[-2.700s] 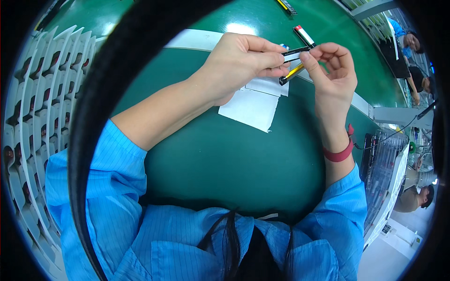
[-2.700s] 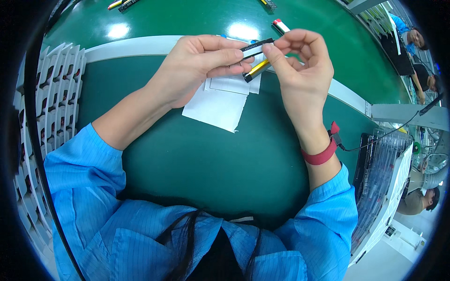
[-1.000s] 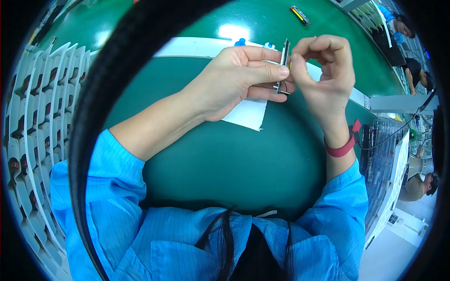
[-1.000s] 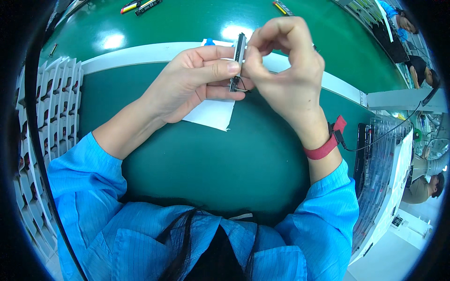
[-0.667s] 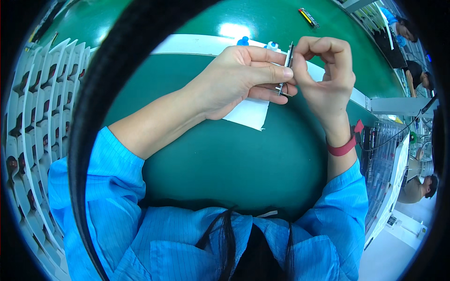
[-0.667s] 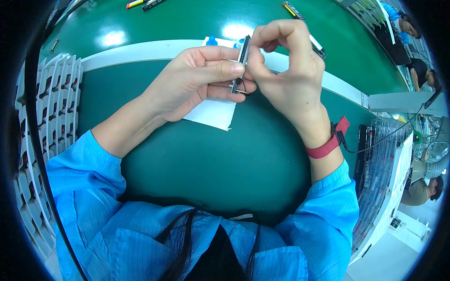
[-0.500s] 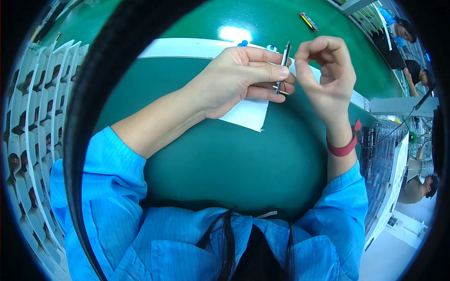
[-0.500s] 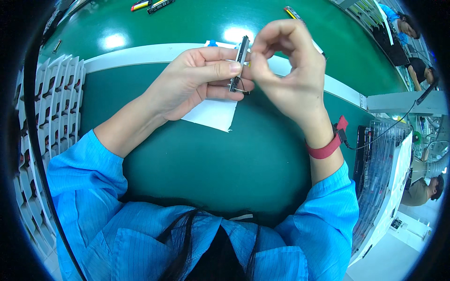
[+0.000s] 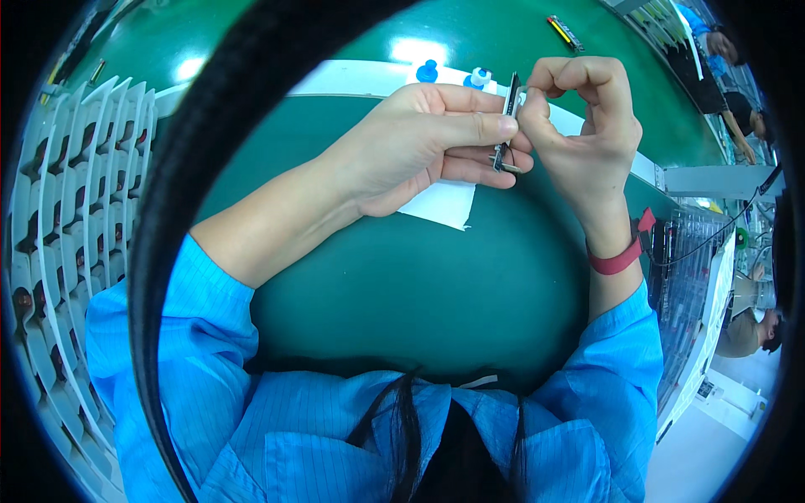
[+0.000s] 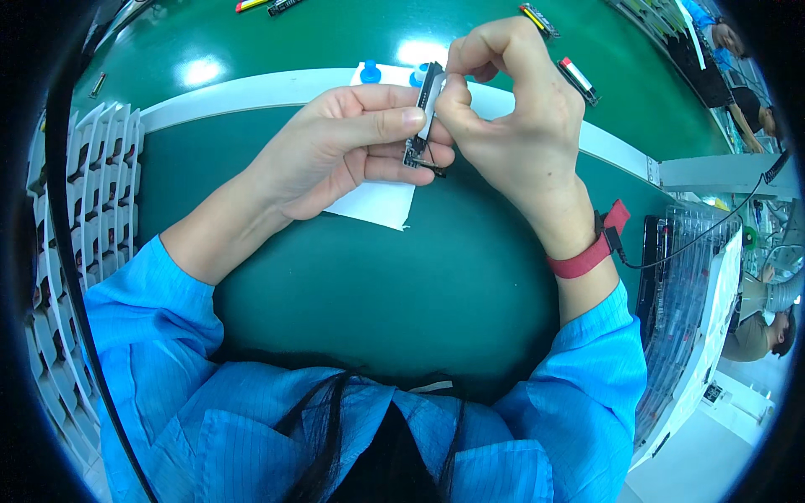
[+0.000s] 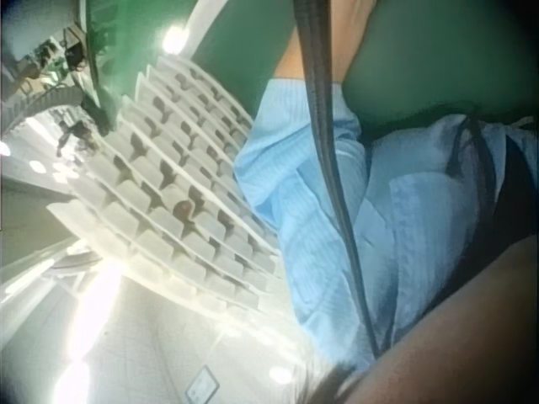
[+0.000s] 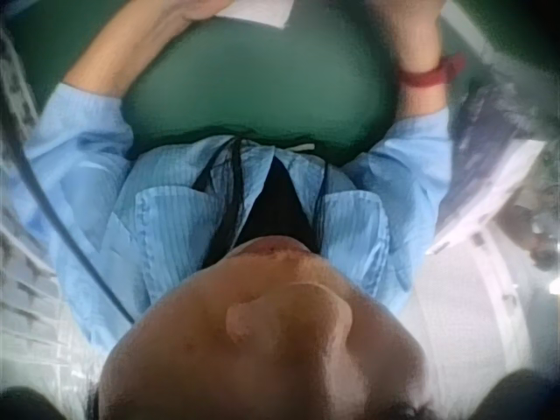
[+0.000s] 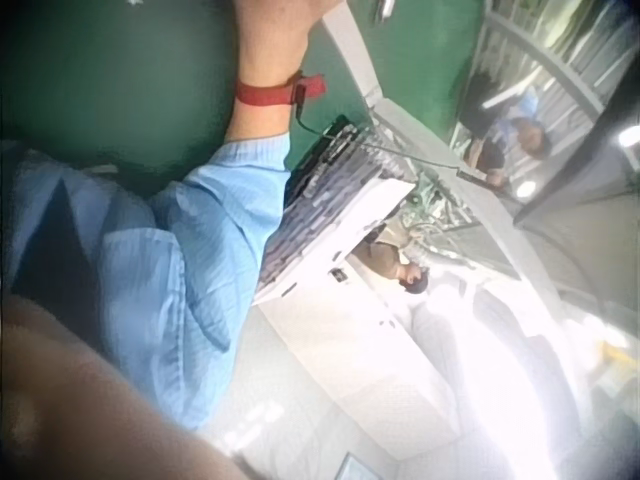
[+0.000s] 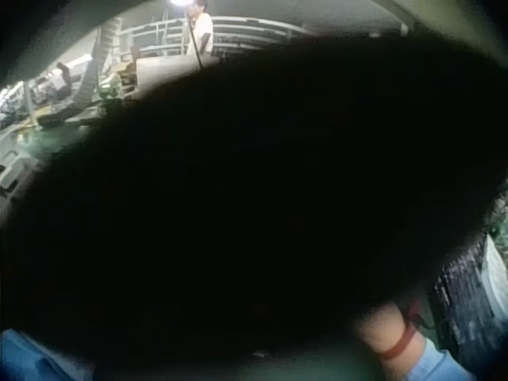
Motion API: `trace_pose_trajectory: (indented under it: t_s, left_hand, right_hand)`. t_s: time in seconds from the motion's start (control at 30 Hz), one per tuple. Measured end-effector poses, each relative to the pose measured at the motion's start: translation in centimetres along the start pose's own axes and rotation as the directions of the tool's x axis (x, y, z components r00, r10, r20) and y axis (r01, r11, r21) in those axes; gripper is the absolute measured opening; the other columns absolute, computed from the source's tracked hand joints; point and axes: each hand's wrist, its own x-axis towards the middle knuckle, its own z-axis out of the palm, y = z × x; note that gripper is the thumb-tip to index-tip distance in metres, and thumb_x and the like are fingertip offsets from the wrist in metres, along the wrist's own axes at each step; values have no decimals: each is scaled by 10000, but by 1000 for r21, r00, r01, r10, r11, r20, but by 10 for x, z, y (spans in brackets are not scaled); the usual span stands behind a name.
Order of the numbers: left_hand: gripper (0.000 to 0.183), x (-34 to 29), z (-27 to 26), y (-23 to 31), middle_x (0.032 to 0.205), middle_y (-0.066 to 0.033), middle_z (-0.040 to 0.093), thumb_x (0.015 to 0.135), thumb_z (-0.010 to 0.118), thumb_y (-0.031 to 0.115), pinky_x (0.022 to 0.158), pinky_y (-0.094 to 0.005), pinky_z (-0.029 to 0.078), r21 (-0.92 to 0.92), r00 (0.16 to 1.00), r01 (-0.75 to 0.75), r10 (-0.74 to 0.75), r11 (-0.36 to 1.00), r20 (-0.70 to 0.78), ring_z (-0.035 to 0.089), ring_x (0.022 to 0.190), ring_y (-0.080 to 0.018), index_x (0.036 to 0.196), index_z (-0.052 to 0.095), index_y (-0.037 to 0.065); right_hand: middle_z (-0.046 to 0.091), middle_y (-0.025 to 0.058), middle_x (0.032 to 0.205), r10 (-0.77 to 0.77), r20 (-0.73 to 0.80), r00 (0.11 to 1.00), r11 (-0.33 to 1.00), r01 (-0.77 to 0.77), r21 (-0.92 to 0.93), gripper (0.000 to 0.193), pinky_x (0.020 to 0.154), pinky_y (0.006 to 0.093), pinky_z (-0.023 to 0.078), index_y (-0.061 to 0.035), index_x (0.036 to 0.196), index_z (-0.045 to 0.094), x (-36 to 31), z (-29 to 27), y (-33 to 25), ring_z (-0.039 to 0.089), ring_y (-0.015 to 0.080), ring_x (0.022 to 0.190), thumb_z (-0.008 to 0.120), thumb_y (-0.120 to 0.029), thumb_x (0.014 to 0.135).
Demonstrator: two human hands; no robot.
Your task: The person assembles small electronic parts and a battery onto a circuit board by hand, then applies adhesive strips to the board.
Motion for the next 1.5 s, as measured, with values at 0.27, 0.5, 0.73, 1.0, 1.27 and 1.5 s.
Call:
trace_pose_trajectory:
  t_s: [0.27,0.5,0.73,1.0,1.27,1.5]
  left_hand:
    - [320,0,-4,4,960,-109,613,863,541,165,764,-298,531,-3,999,11,-11,1000,50,615,883,-182,1118,511,-26]
    - [332,3,-10,9,976,-113,609,863,531,164,779,-291,529,-23,999,-15,16,1000,35,607,911,-182,1133,504,-27]
    - [323,4,-13,7,983,-105,608,869,526,164,790,-300,528,-20,999,-17,18,1000,46,611,908,-180,1135,508,-17]
    - [342,10,-18,11,1002,-104,601,882,503,160,804,-299,525,-118,997,-50,56,992,53,603,937,-175,1171,475,-21]
    - [362,7,-24,14,999,-124,589,890,481,124,815,-307,527,-114,996,-80,84,990,35,597,942,-202,1213,429,-31]
    - [349,8,-25,13,979,-115,589,875,511,127,828,-318,520,-90,999,-26,29,996,38,606,887,-180,1183,455,-28]
  right_hand:
    - [566,35,700,-56,-28,998,997,57,55,228,567,258,473,-42,791,479,1,-5,17,563,143,597,608,59,632]
    - [605,62,871,449,41,893,869,-447,212,307,685,273,469,-25,1045,507,-2,-16,36,596,144,824,609,-35,756]
    - [591,79,938,139,26,990,957,-141,255,328,741,261,443,-18,1022,518,-3,1,6,583,154,850,630,38,718]
    - [587,161,975,-5,-29,1000,850,-11,-527,296,809,314,430,-10,1029,516,-8,-16,54,561,297,896,560,34,740]
    - [520,191,1158,528,527,666,68,-652,755,448,878,311,413,46,1286,340,-1,-10,-5,529,203,1016,452,-156,903]
    - [602,141,1053,502,538,678,151,-681,717,445,798,253,441,35,1238,405,-4,-20,2,567,135,932,564,-76,838]
